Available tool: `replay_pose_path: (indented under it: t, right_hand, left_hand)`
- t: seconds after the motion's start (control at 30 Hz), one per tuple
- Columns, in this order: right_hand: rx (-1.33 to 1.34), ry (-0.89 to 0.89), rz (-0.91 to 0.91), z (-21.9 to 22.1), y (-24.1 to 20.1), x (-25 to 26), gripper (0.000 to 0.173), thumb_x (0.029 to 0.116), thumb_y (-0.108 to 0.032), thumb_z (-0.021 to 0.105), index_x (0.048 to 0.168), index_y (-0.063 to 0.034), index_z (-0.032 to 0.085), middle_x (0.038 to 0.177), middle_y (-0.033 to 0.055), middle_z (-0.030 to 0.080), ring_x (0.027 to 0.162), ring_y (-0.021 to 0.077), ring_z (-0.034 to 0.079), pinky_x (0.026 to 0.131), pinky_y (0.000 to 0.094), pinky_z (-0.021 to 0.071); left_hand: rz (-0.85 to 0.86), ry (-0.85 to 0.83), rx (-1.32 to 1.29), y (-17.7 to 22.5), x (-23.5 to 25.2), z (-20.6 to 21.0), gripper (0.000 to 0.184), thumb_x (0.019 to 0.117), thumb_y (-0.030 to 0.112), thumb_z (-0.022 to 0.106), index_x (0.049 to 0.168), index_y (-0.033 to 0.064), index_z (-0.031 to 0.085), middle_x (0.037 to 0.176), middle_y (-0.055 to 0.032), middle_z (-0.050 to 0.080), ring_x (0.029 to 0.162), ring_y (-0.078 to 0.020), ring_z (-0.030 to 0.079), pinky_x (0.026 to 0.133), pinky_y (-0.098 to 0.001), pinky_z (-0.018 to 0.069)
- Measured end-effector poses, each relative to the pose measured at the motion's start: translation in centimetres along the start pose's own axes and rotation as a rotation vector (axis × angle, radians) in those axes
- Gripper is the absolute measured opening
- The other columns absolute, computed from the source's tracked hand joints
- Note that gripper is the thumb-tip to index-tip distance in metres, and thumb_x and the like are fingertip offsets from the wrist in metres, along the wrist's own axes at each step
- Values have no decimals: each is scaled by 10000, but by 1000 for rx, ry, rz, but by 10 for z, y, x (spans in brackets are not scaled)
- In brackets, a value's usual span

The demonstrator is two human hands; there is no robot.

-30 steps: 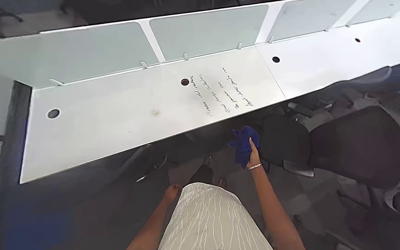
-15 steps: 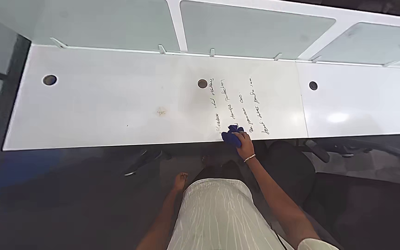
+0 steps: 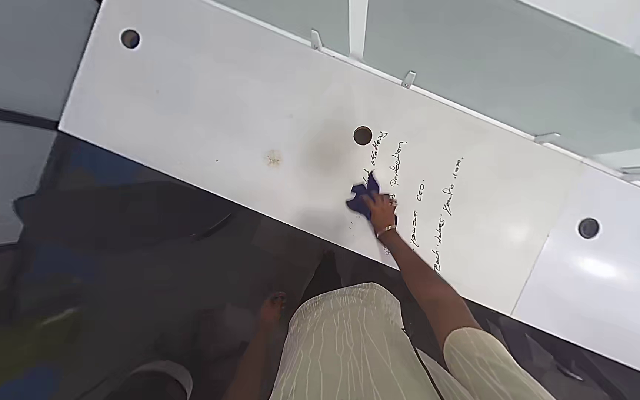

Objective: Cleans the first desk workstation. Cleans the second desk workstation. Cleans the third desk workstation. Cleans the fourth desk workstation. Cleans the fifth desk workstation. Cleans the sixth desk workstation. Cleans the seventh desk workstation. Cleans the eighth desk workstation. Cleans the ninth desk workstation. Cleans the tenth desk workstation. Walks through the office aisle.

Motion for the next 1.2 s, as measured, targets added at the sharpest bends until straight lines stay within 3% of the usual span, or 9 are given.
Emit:
replay_pose_path:
  t: [0.13,0.27,0.37,0.47,0.63,0.73,0.9,1.1,1.2]
  right_hand:
    - [21,196,87,-45,20,66,600,867,-89,711,1423,-282,590,1503,151,520,1327,472,489,970,729,403]
    - [11,-125,-175,33,-12,-24,591,871,-115,670,1437,-268,594,1522,157,518,1385,458,461,1065,710,371]
    - [9,-143,-438,60,-35,-67,549,879,-8,618,1331,-314,667,1449,91,605,1289,423,558,1025,678,389]
    - [6,-187,-378,34,-35,-5,543,936,-7,550,1395,-286,626,1495,137,552,1347,456,499,1062,708,358]
    - [30,198,-41,-51,1,111,661,803,-141,782,1419,-274,582,1529,138,488,1317,482,478,902,718,445]
    - [52,8,-76,-14,-8,62,596,844,-145,726,1417,-255,607,1514,179,509,1343,480,480,1011,714,415]
    - [-13,-316,-521,59,-20,-76,545,932,9,563,1360,-318,650,1470,102,586,1331,435,526,1039,706,368]
    - [6,99,-54,-57,35,92,568,867,-109,697,1409,-253,610,1513,178,509,1321,491,491,1003,738,390]
    - [50,220,70,-85,30,121,656,843,-116,737,1454,-265,547,1561,149,442,1340,499,446,931,737,423]
  left_hand:
    - [-54,-1,-16,2,-17,39,309,1082,184,503,1299,-8,611,1191,-217,682,1033,-312,692,924,-496,554]
    - [-22,-38,29,27,-18,70,313,1084,198,505,1298,0,618,1166,-217,689,1016,-316,694,918,-500,555]
    - [34,-50,42,59,-27,87,315,1075,202,504,1290,4,622,1158,-208,692,1049,-313,684,955,-505,537]
    - [79,-46,49,87,-27,105,324,1078,229,509,1272,4,637,1127,-196,702,1016,-293,695,946,-486,546]
    - [252,-145,117,152,-31,146,311,1079,216,485,1279,40,644,1160,-151,707,1029,-242,706,959,-443,563]
    - [387,-118,70,192,-33,154,286,1068,204,501,1236,33,657,1105,-132,713,963,-196,707,916,-388,573]
    - [423,-97,117,206,-29,144,292,1063,211,502,1227,27,659,1114,-138,710,981,-213,702,929,-411,565]
    - [382,-42,212,195,-19,132,293,1071,238,490,1236,68,662,1091,-122,714,961,-215,700,917,-437,563]
    - [382,-38,235,198,-21,135,289,1071,237,485,1237,75,658,1074,-115,714,940,-210,700,902,-436,565]
Point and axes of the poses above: each hand's wrist, its own x-axis towards the middle knuckle, its own z-axis out of the palm, y = z × x, the point moved 10 cm from there along x, towards the middle knuckle
